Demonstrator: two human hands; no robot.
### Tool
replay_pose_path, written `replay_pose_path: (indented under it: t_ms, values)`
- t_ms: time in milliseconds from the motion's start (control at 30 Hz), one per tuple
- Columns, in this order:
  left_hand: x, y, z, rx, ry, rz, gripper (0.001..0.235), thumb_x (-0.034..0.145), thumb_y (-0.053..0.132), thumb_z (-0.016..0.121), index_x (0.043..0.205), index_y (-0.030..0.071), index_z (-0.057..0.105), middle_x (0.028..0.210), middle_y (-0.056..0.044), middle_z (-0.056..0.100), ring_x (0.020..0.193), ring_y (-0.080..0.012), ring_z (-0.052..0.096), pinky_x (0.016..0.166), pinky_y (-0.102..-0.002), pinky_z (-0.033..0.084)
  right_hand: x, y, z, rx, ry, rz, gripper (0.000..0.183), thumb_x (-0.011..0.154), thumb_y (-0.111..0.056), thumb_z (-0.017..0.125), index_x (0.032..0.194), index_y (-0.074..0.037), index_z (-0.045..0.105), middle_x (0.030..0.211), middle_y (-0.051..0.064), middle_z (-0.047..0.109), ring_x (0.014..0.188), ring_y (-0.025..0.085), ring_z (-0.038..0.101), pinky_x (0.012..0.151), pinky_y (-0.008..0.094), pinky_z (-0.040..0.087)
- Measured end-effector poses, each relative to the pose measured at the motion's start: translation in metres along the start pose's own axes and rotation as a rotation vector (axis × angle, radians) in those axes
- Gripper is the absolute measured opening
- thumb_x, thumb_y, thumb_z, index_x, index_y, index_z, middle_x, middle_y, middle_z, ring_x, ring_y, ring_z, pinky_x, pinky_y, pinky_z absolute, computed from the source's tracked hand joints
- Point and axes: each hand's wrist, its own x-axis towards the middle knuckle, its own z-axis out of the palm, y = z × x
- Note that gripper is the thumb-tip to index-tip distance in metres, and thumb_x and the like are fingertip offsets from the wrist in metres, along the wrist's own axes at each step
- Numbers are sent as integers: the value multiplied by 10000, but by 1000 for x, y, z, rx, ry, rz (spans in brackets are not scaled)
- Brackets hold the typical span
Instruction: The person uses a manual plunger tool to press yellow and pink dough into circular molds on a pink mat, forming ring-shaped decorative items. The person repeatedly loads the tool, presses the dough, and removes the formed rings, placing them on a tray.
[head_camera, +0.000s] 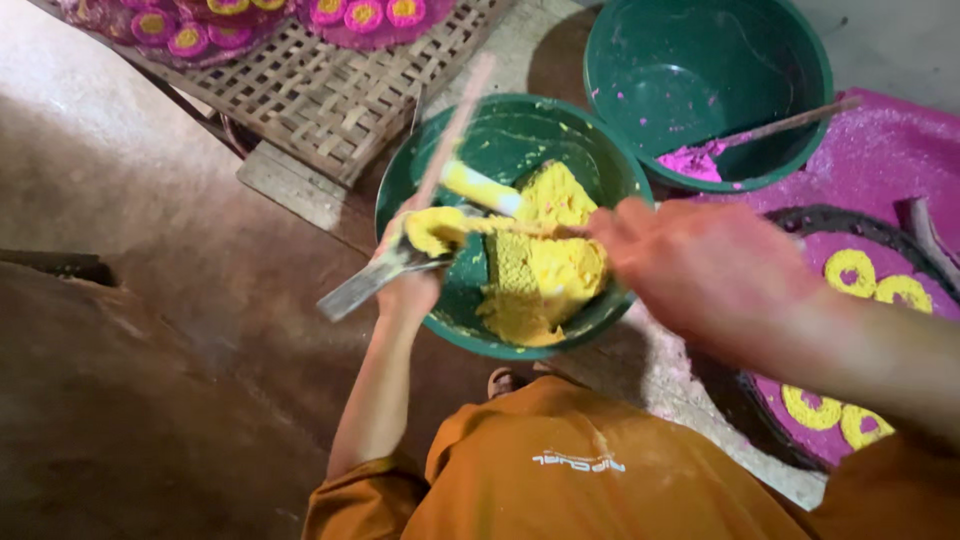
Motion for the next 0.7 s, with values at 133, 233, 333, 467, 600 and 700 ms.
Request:
replay_pose_path:
  t_ms: [133,233,333,467,600,700]
  values:
    - [9,1,4,142,276,329,565,918,142,773,1392,-20,513,1423,-144,589,1252,-266,634,1057,-361,543,34,-5,25,539,484,-110,475,912,-70,651,1384,-74,598,1163,179,708,949,353,719,776,417,590]
    - [13,12,7,648,263,489,534,872,181,806,1327,-10,601,1476,-160,574,1264,-365,609,1039,-425,533,59,-33,90,870,522,-68,643,874,85,580,1490,-89,514,1219,197,711,1054,294,751,889,382,600]
    - [24,25,-3,783,199,302,439,822,274,797,1181,51,676,1532,-149,546,1188,-393,619,896,-465,541,47,-39,140,1015,302,108,536,963,0,605,1483,-106,528,1136,200,736,935,281,746,853,367,598]
    - [24,32,-8,673,175,552,494,826,311,768,1242,63,671,1629,-179,382,1303,-416,581,1077,-508,511,32,-9,158,1027,247,-65,488,966,-41,622,1450,-31,567,1291,202,701,1112,278,733,982,360,556]
    - [26,36,15,828,164,349,456,826,346,800,1217,130,712,1650,-206,295,1251,-475,559,921,-472,537,52,20,158,1067,390,144,388,1034,-83,586,1414,0,580,1270,170,733,1066,301,726,924,345,568]
    - [32,30,20,825,141,215,756,784,373,820,1409,29,568,1609,-210,297,1186,-454,573,867,-486,533,66,5,168,991,442,65,380,1032,-80,587,1402,6,587,1298,201,695,1090,269,737,951,335,559]
